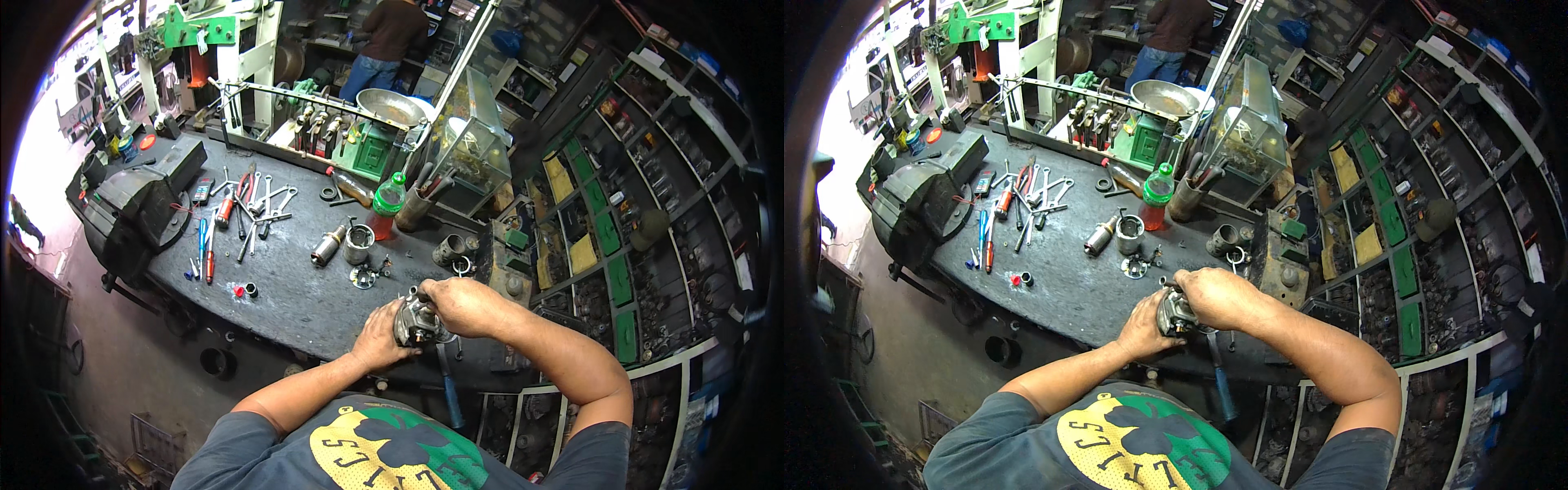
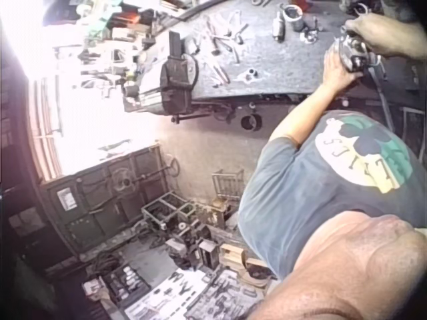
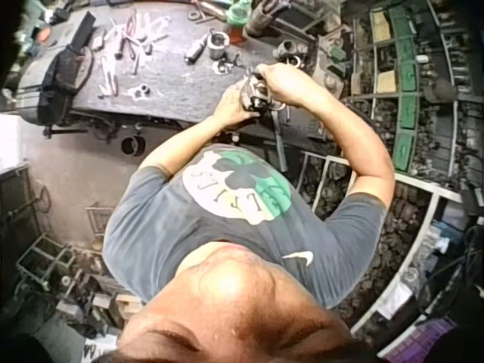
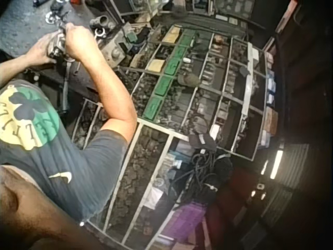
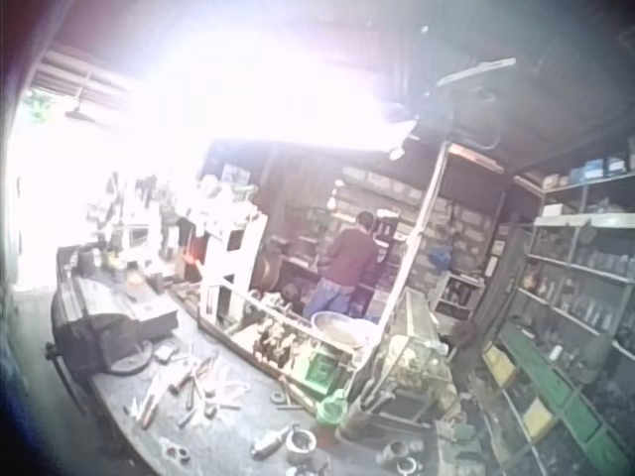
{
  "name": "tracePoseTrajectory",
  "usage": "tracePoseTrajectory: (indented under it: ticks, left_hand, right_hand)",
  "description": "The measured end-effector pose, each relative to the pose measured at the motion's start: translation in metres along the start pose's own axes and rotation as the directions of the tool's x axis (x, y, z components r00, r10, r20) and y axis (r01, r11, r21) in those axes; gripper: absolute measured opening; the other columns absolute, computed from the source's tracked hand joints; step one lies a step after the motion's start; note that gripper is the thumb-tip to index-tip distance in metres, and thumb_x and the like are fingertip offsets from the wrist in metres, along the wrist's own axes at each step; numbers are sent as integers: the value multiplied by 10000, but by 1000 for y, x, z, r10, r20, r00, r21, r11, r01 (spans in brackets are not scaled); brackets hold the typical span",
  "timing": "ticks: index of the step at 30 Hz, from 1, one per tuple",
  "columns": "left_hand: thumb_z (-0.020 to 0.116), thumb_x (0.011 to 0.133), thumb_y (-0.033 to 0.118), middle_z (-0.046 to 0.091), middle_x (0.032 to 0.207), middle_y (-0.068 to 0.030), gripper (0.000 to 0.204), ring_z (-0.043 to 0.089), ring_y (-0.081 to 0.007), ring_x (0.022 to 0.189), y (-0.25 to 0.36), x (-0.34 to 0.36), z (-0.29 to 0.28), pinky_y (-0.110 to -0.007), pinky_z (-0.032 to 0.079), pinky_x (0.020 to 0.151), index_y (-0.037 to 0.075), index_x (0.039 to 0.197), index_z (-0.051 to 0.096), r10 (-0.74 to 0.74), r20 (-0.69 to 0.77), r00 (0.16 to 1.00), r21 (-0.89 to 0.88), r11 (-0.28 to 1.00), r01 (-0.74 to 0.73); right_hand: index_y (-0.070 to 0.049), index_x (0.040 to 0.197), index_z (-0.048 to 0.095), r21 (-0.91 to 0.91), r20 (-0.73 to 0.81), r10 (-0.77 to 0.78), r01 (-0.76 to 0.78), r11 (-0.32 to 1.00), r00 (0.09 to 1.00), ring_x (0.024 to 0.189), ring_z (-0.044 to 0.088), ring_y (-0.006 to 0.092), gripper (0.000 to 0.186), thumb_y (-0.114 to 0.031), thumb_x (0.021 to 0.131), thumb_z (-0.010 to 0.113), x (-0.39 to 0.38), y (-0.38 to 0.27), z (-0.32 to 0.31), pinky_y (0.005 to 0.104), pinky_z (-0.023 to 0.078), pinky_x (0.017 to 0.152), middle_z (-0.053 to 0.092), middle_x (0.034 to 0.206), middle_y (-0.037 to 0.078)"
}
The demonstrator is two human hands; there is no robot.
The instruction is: The person disassembles a small mechanical component on a workbench using a screwdriver and wrench. They remove screws, separate parts, wipe surfaces with a cloth, and reassemble the unit, placing tools and parts on the bench throughout.
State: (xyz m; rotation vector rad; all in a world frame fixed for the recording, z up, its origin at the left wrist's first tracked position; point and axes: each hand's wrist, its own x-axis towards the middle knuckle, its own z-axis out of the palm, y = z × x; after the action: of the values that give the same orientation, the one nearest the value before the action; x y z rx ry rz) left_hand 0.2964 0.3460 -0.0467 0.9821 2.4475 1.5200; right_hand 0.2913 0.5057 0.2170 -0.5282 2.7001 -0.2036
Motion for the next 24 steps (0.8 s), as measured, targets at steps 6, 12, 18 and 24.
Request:
tracePoseTrajectory:
  ticks: [6,12,18,24]
  left_hand:
    - [1010,691,385,525,1570,-230,1213,488,-476,1501,-8,-1,15,-553,430,1253,72,1641,323,124,-152,980,180,979,-96]
    - [944,762,379,607,1487,-212,1003,588,-411,1416,-12,3,11,-521,481,1201,70,1575,445,63,-94,994,210,977,-42]
    - [946,756,448,689,1394,-196,867,657,-375,1339,-15,11,21,-510,510,1167,45,1437,589,70,-164,984,208,977,-35]
    - [937,769,387,699,1373,-194,862,673,-398,1306,-6,16,13,-487,534,1150,45,1468,564,56,-121,991,62,997,-49]
  right_hand:
    - [95,1202,666,574,285,451,-527,627,846,1052,757,493,331,-188,1029,658,21,-16,0,556,597,938,746,1112,363]
    - [75,1308,627,13,37,146,-147,989,989,1109,754,485,411,-165,977,659,29,-7,15,561,591,976,764,1126,331]
    - [108,1143,545,49,-60,189,-186,981,980,977,769,528,364,-189,985,684,22,-13,17,588,627,851,749,986,368]
    - [51,1155,574,-93,40,108,-104,990,993,846,807,434,277,-177,1013,641,13,-14,-1,535,655,710,785,960,247]
